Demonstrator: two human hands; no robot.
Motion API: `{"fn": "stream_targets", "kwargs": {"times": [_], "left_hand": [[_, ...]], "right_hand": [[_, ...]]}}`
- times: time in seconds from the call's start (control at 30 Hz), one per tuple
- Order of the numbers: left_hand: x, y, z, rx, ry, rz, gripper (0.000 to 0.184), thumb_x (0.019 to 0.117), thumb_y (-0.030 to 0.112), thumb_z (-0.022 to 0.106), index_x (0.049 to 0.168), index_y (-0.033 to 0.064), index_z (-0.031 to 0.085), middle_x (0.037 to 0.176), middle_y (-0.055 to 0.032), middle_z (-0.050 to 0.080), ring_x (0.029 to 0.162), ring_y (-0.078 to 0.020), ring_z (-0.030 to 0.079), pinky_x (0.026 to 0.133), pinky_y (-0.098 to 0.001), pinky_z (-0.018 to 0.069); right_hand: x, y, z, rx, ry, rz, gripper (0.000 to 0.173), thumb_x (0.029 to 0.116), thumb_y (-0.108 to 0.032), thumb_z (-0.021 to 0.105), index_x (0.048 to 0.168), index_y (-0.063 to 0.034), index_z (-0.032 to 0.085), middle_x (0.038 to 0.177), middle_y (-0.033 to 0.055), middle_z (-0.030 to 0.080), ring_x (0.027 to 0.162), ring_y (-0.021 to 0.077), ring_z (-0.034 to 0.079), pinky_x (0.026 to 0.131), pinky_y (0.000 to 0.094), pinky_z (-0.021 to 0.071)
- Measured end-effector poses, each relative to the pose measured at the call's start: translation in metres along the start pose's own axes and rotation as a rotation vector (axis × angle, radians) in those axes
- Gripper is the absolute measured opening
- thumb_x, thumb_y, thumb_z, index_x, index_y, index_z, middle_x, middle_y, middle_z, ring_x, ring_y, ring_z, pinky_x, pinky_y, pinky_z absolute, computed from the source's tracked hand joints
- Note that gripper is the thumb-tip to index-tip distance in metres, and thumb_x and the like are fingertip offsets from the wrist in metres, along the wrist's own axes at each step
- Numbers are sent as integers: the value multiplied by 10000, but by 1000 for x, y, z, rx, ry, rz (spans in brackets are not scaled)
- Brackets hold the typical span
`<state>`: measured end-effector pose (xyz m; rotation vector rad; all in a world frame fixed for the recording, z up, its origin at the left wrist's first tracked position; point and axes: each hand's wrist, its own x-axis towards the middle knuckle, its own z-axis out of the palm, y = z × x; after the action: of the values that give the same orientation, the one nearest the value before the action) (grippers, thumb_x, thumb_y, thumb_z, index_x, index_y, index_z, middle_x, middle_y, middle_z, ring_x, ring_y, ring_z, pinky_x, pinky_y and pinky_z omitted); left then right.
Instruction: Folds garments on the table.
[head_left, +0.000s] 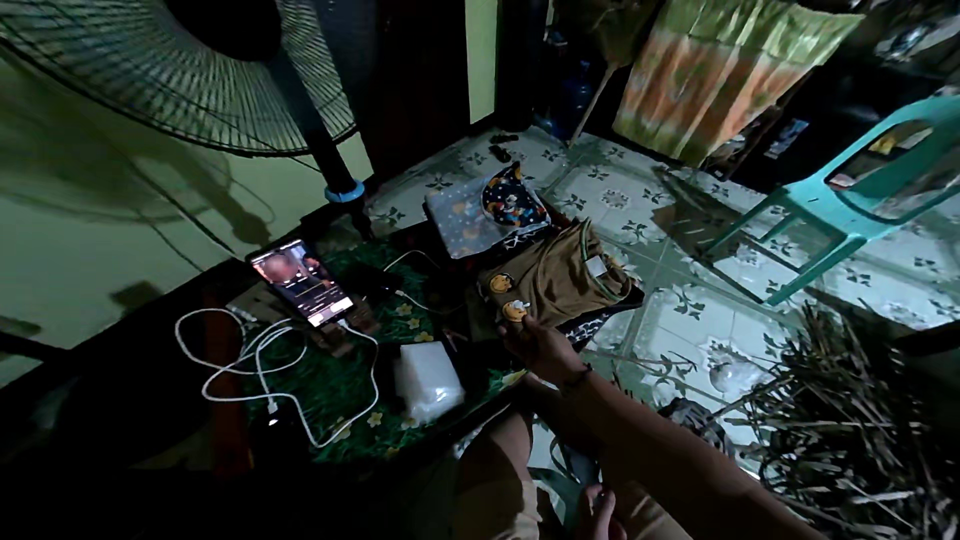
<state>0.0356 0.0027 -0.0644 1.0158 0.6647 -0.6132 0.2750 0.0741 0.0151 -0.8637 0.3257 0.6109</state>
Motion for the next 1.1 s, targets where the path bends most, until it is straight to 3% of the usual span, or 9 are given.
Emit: {"fn": "stream_targets", "kwargs": {"times": [0.07, 0.2, 0.3, 0.43, 0.57, 0.67, 0.77, 0.87, 1.1], "left_hand": [[1, 0, 0, -1, 3, 5, 460, 1100, 300, 457, 1487, 66, 370, 746, -103, 605, 523, -173, 594, 486, -303, 526], [0, 0, 0, 11, 8, 8, 475, 1099, 312, 458, 1495, 64, 371, 751, -101, 607, 536, -179, 600, 502, -318, 535], [4, -1, 0, 28, 13, -6, 481, 1098, 308, 463, 1502, 65, 369, 736, -102, 612, 529, -178, 601, 493, -315, 532], [3, -1, -2, 25, -22, 4, 480, 1109, 284, 435, 1517, 52, 333, 748, -102, 613, 536, -177, 614, 498, -315, 542], [1, 0, -1, 91, 13, 231, 462, 1080, 176, 481, 1502, 19, 375, 825, -98, 621, 564, -143, 608, 513, -296, 539], [-9, 22, 0, 275, 105, 562, 423, 1026, 158, 539, 1405, -29, 507, 950, -80, 648, 718, -102, 617, 649, -281, 549], [-13, 75, -6, 515, 176, 890, 457, 1002, 180, 602, 1399, -42, 550, 1299, -192, 642, 1177, -220, 635, 1012, -387, 525], [9, 147, -18, 779, 346, 1253, 456, 1007, 211, 573, 1409, -6, 561, 1379, -191, 607, 1297, -287, 569, 1100, -456, 464], [73, 259, -41, 1344, 744, 1031, 799, 981, 620, 533, 1619, 187, 324, 1710, -132, 157, 1574, -395, 81, 1231, -660, 107]], "right_hand": [[0, 2, -2, -129, -13, -16, 381, 1113, -257, 431, 1367, 25, 465, 1110, 201, 674, 963, 287, 712, 844, 431, 616], [-29, -7, -15, -483, -199, 102, 541, 1098, -454, 406, 1492, -85, 427, 1366, 147, 636, 1177, 292, 671, 958, 474, 574], [-54, -20, -26, -690, -189, 97, 438, 1071, -333, 537, 1399, -44, 511, 1187, 159, 710, 994, 281, 729, 839, 438, 614], [-64, -64, -53, -894, -66, -250, 275, 1044, -196, 581, 1205, 20, 637, 976, 110, 718, 799, 182, 706, 701, 351, 605], [-54, -117, -76, -1151, 192, -626, 228, 1001, -172, 657, 1128, 14, 693, 1007, 124, 712, 873, 180, 671, 808, 379, 556], [-44, -146, -84, -1423, 260, -780, 239, 986, -179, 680, 1120, 15, 717, 1093, 194, 697, 1012, 318, 671, 934, 517, 534], [-24, -153, -91, -1613, 301, -770, 332, 967, -346, 707, 1107, -49, 754, 1130, 198, 694, 1129, 406, 611, 1010, 614, 456], [-4, -150, -88, -1689, 382, -650, 475, 941, -503, 697, 1169, -88, 736, 1210, 188, 677, 1228, 451, 547, 998, 701, 414], [17, -138, -71, -1805, 502, -638, 507, 953, -503, 671, 1211, -69, 706, 1173, 182, 710, 1253, 447, 547, 1020, 685, 388]]}}
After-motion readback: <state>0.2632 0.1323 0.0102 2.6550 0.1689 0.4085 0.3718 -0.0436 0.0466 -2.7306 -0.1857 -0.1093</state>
